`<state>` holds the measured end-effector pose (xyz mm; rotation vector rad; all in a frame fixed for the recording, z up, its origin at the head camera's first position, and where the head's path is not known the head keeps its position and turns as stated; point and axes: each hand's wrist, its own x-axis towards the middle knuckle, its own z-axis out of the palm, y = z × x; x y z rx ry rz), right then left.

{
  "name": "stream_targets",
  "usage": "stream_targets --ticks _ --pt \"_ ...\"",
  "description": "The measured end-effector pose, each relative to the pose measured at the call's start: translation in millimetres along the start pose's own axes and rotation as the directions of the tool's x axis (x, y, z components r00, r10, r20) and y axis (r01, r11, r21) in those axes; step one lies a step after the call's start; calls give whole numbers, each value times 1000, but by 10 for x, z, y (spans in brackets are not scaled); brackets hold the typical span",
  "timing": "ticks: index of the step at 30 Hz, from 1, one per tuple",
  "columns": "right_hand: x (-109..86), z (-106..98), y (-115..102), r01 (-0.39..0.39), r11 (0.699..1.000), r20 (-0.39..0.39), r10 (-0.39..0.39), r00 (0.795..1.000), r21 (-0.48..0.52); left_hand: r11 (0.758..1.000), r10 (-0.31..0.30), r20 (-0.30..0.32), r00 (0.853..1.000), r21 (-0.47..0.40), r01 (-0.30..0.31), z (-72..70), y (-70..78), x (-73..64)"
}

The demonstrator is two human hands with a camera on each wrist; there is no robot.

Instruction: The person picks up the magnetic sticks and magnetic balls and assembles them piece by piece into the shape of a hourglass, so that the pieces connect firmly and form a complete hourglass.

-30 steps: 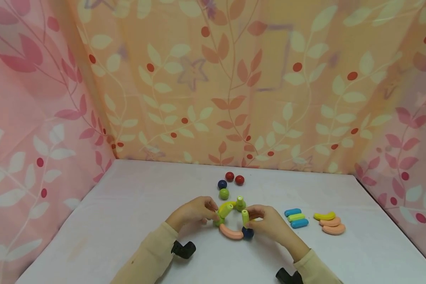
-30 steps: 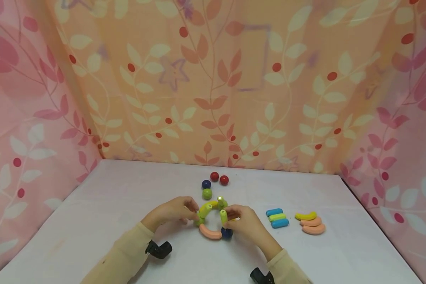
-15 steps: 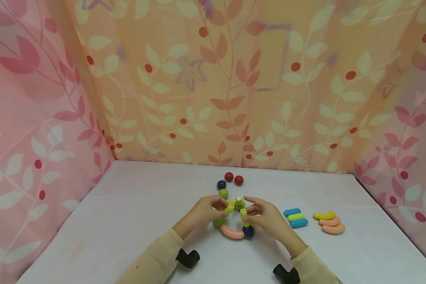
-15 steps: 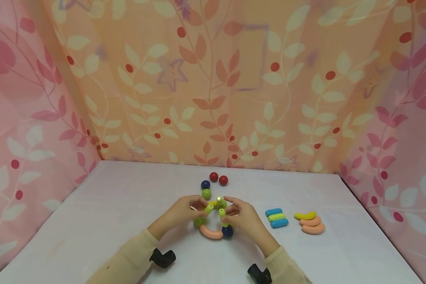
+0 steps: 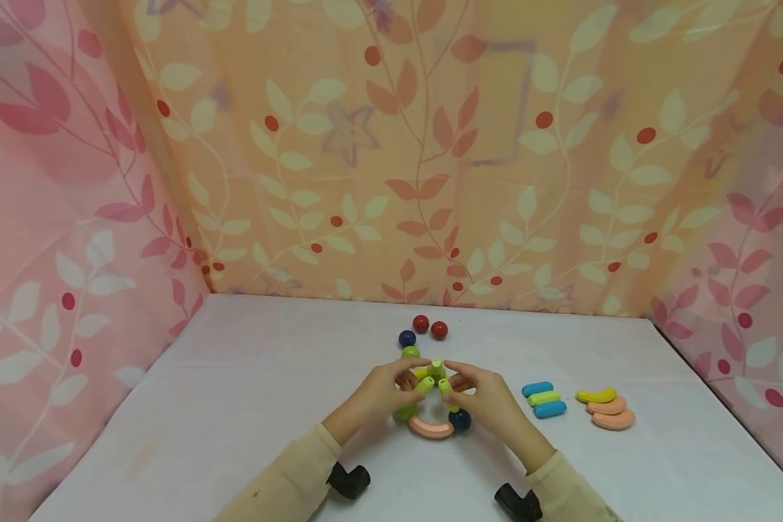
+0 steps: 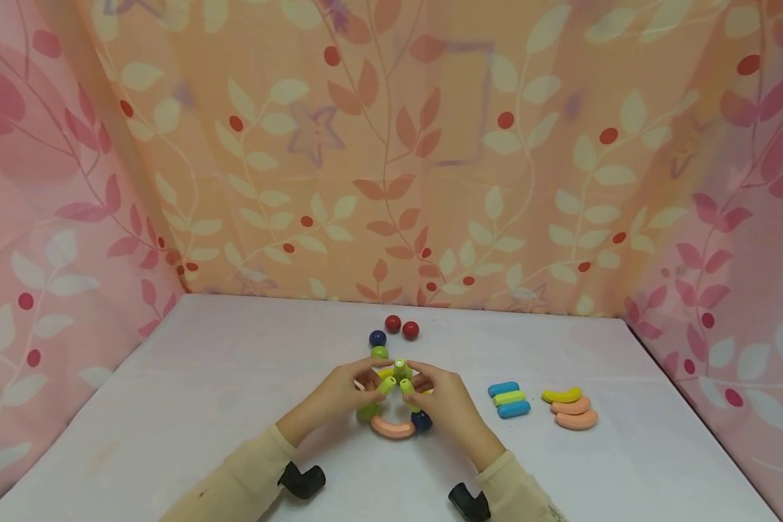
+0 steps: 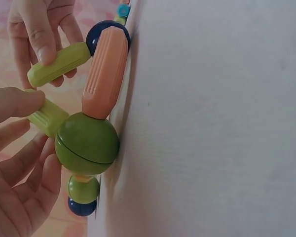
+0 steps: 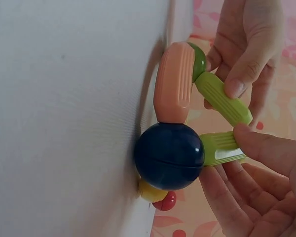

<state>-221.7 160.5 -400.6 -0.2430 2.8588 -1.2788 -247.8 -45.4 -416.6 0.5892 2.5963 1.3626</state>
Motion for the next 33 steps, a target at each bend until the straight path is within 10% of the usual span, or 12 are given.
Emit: stream_targets --ticks 33 --pt "17 95 30 31 999 -45 -29 999 25 1000 2 3 1000 -23 -2 20 -25 6"
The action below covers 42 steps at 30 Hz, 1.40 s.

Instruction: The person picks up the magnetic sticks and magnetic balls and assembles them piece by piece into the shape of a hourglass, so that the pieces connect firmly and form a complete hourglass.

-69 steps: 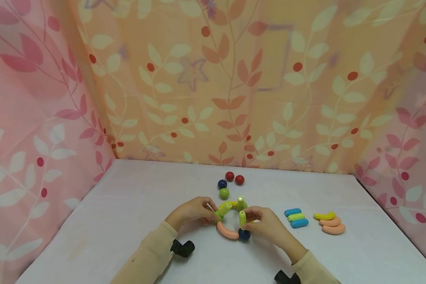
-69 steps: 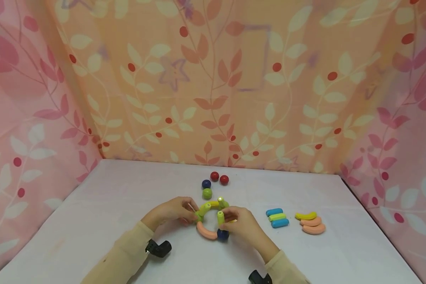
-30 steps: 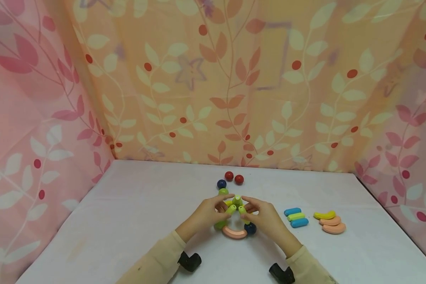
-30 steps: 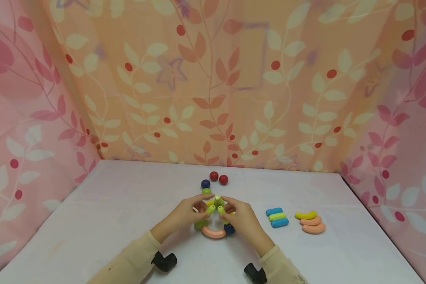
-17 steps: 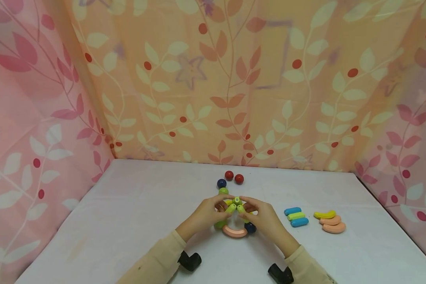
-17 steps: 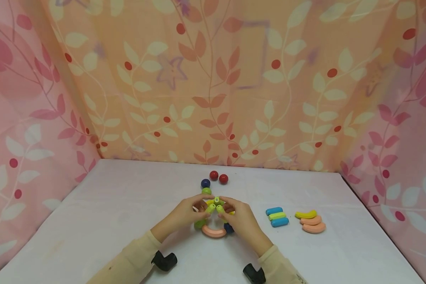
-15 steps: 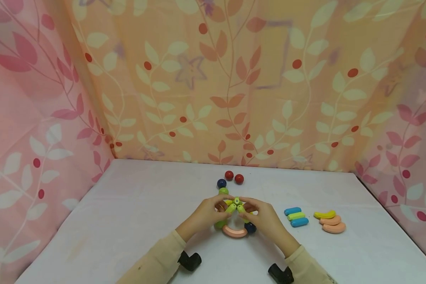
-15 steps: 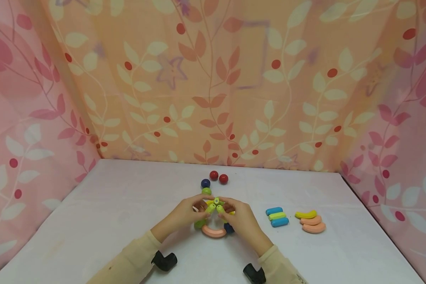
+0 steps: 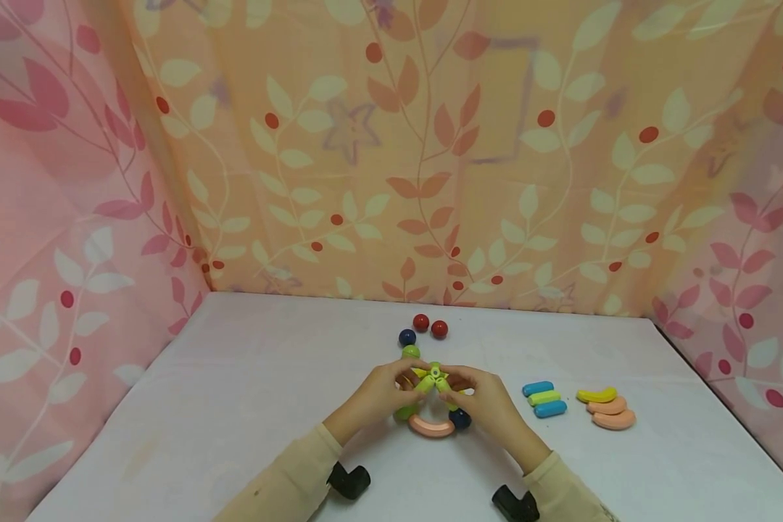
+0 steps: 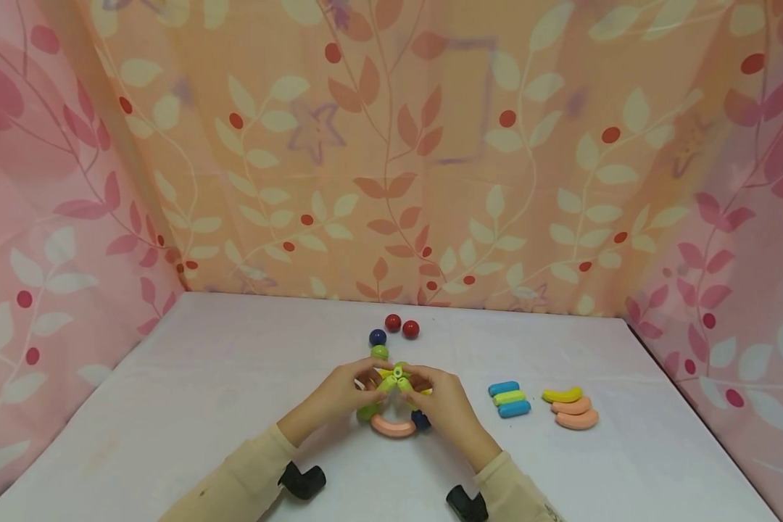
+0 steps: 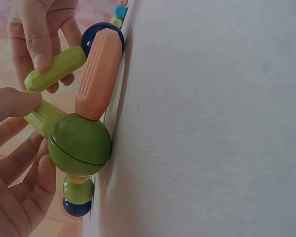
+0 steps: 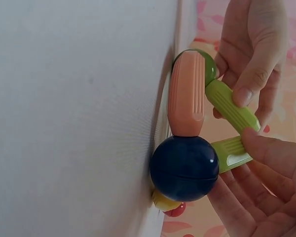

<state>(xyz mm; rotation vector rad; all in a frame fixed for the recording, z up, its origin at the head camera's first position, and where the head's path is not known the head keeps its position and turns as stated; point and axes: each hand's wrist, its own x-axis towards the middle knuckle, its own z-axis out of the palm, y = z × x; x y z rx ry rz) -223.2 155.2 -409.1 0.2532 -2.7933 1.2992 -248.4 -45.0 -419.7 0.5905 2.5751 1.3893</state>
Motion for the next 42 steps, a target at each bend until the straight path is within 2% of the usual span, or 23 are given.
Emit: stream_targets --ticks 16,25,28,31,35,38,42 --pt "-16 9 -33 -23 1000 2 23 1000 11 1000 4 -5 1000 12 -4 9 2 -7" --pt "-19 27 -31 -20 1000 -17 20 1000 1 1000 -14 -5 1000 2 14 16 13 -3" --pt "-15 7 -24 -25 1000 -1 25 1000 5 1000 -24 -5 1000 5 24 16 8 3" --pt "4 -60 8 -53 999 30 53 998 10 998 -57 -16 998 9 57 -8 5 14" --pt "39 -188 106 -133 991 100 131 986 19 986 -166 -15 986 23 167 -89 -30 24" --pt "58 -251 202 -200 979 196 188 962 45 967 -254 37 966 27 253 -158 -80 21" --pt "64 -269 291 -242 967 309 207 928 79 951 -303 140 943 -17 308 -228 -164 22"
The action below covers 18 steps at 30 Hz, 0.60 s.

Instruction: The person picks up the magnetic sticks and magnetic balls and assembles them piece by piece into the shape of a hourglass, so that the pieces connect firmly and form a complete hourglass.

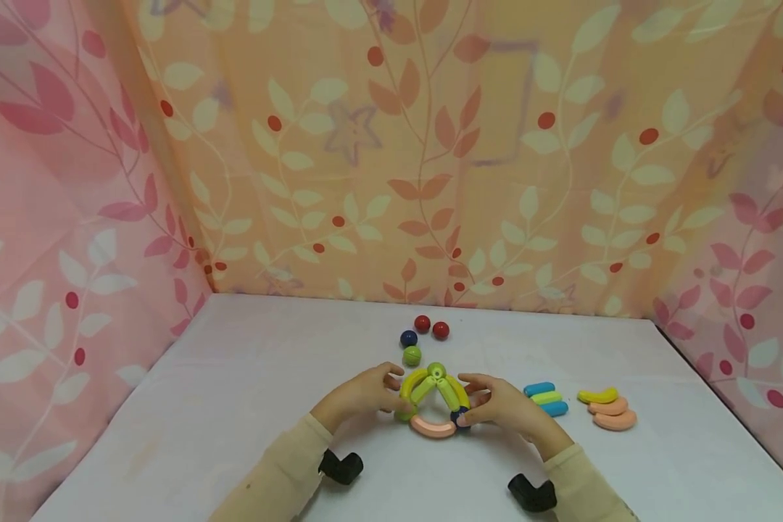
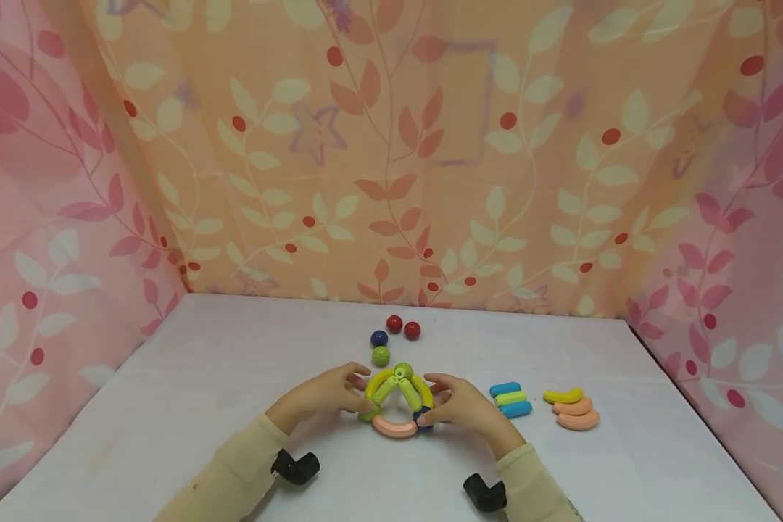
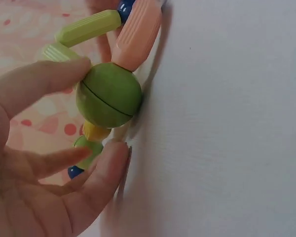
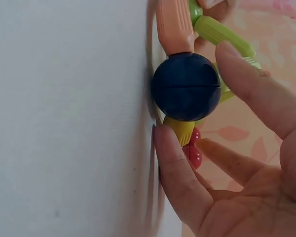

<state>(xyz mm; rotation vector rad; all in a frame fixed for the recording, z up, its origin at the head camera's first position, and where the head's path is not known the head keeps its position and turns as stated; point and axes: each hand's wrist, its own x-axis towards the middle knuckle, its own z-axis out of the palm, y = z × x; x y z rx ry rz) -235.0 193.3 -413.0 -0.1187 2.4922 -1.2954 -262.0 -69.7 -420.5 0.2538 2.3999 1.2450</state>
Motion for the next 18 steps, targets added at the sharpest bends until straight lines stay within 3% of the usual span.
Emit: stream_targets --ticks 3,7,11,18 --pt "11 -23 27 -4 1000 24 4 1000 7 993 5 -24 1000 -121 -8 -46 -26 91" --pt "27 -26 37 -12 1000 21 12 1000 1 971 -3 -155 988 -236 -34 -110 -36 280" --pt "33 -25 44 -17 1000 15 17 1000 -4 978 -32 -196 980 -208 -10 -159 -27 465" --pt "42 -4 69 -26 1000 14 26 1000 12 974 -64 -183 981 -224 22 -178 5 662"
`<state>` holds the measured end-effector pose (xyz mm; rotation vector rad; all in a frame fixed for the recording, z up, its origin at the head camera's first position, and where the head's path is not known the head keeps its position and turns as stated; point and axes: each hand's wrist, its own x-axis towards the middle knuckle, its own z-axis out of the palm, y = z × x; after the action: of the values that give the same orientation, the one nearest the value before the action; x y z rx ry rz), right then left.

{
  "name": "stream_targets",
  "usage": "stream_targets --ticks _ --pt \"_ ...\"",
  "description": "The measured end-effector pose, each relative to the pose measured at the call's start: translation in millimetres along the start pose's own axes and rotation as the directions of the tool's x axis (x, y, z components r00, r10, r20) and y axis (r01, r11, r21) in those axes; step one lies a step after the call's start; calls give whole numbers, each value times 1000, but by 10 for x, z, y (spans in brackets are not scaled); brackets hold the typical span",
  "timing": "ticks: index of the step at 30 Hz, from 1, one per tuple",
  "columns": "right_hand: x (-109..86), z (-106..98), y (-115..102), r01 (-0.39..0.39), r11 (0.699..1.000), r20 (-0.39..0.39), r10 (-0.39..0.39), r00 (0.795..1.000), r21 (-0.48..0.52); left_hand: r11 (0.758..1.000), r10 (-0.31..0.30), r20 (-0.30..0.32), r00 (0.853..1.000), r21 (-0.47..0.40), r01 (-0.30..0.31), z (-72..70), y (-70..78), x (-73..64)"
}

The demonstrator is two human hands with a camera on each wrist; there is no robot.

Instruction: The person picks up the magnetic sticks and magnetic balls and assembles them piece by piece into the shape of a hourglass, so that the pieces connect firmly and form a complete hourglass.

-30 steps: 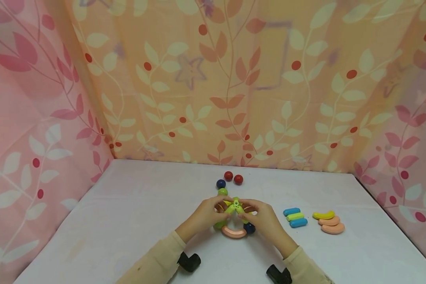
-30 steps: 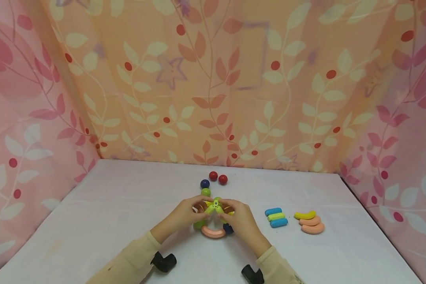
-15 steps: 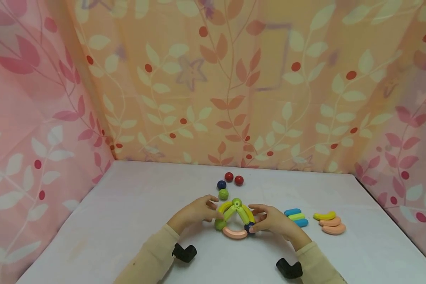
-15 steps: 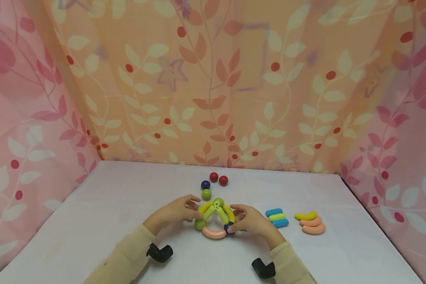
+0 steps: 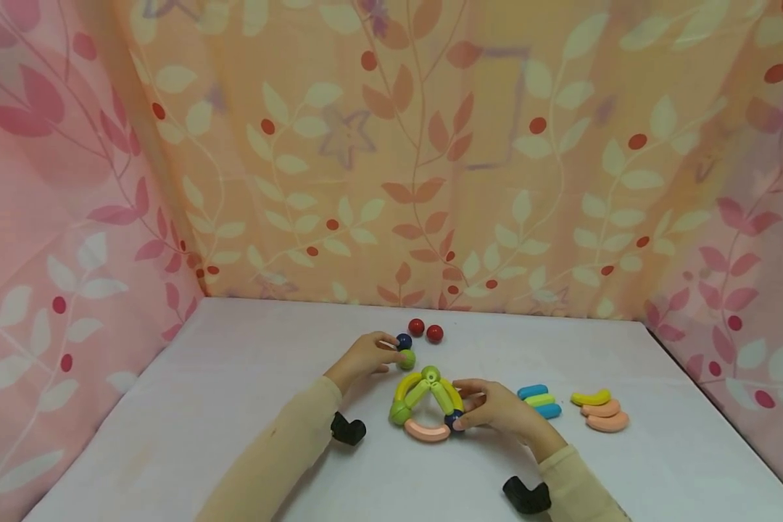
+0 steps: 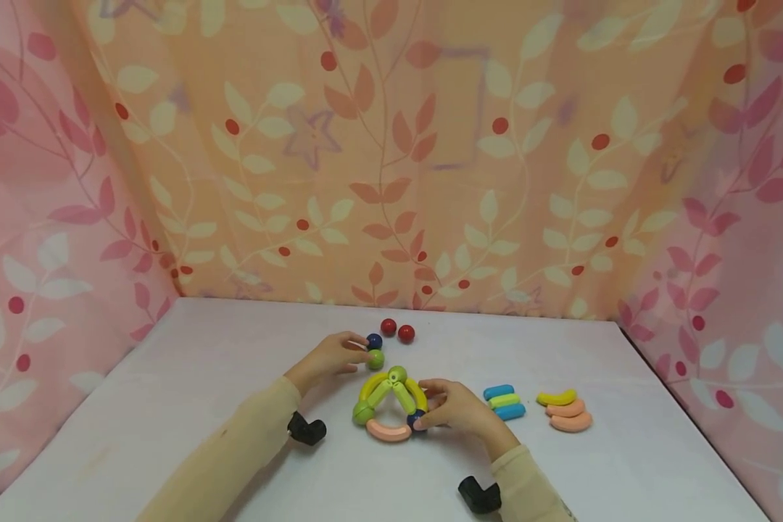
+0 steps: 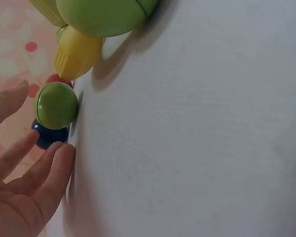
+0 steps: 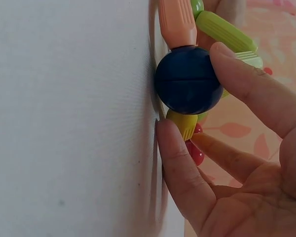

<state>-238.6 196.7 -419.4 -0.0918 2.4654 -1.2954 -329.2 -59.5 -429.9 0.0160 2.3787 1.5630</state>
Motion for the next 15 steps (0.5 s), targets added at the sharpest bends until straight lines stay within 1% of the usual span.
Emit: stream_targets --ticks 6,11,15 --pt "20 11 29 -6 1000 -7 6 1000 -6 1000 -5 38 999 11 5 31 65 37" --pt "17 1 31 -3 1000 -8 3 1000 1 998 13 34 999 54 -15 63 104 49" --pt "18 3 34 2 1000 -4 -2 1000 1 999 9 27 1000 53 -10 67 97 52"
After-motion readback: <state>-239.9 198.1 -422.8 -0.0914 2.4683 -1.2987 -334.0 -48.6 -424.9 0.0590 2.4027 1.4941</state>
